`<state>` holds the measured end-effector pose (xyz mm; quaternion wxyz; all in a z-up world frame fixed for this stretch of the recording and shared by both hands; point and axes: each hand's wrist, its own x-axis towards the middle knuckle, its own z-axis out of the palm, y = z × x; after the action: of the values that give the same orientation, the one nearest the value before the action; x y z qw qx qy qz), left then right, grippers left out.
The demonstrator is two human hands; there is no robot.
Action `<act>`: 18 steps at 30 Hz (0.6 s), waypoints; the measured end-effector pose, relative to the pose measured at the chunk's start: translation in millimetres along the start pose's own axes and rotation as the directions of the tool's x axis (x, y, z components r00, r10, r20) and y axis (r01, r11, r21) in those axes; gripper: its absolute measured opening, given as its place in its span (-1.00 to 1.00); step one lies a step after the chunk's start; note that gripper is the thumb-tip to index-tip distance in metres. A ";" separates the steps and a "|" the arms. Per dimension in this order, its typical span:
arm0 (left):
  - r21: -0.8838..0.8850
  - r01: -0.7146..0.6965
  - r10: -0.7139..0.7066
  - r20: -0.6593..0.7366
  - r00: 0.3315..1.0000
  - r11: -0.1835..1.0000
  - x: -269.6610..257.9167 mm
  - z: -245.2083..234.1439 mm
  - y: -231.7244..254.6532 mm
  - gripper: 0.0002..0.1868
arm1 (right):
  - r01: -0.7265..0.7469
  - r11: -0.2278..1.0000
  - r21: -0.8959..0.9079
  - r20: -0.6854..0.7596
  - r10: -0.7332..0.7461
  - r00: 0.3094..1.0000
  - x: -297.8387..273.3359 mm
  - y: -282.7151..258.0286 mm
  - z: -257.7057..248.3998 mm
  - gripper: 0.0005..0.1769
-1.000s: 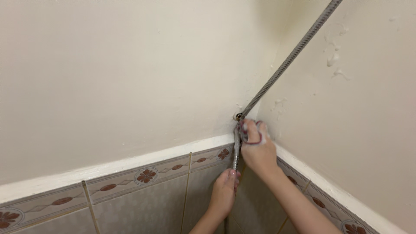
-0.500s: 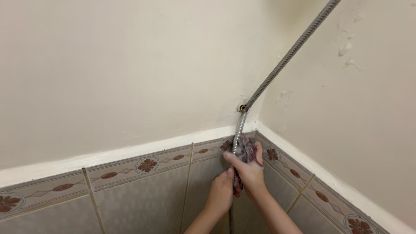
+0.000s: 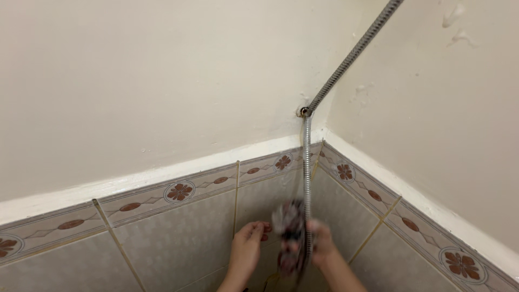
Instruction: The person scrubs the shower walls, shower hose, and shower head with a cloth. They then rinse the cloth with water from a bucket and continue wiping the shower fixtures.
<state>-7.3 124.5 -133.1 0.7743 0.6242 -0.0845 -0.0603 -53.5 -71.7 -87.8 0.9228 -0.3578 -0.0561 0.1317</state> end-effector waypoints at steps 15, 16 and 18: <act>0.487 -0.244 0.298 -0.037 0.954 0.839 -29.5 58.1 69.7 -0.35 | 0.048 0.806 -0.591 -0.210 -0.211 0.955 -17.3 38.0 -22.2 -0.29; 0.491 -0.219 0.243 0.016 0.970 0.843 -30.0 59.6 67.2 -0.36 | -0.043 0.742 -0.669 -0.269 -0.188 0.945 -24.4 54.8 -26.2 -0.19; 0.503 -0.170 0.125 0.121 0.985 0.848 -32.1 62.8 61.5 -0.38 | -0.090 0.637 -0.766 -0.297 -0.226 0.928 -29.0 70.8 -37.4 -0.05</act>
<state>-52.4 83.9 -61.9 0.5792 0.7956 -0.1775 -0.0023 -88.2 -53.9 -163.4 0.6807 -0.7306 0.0526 -0.0094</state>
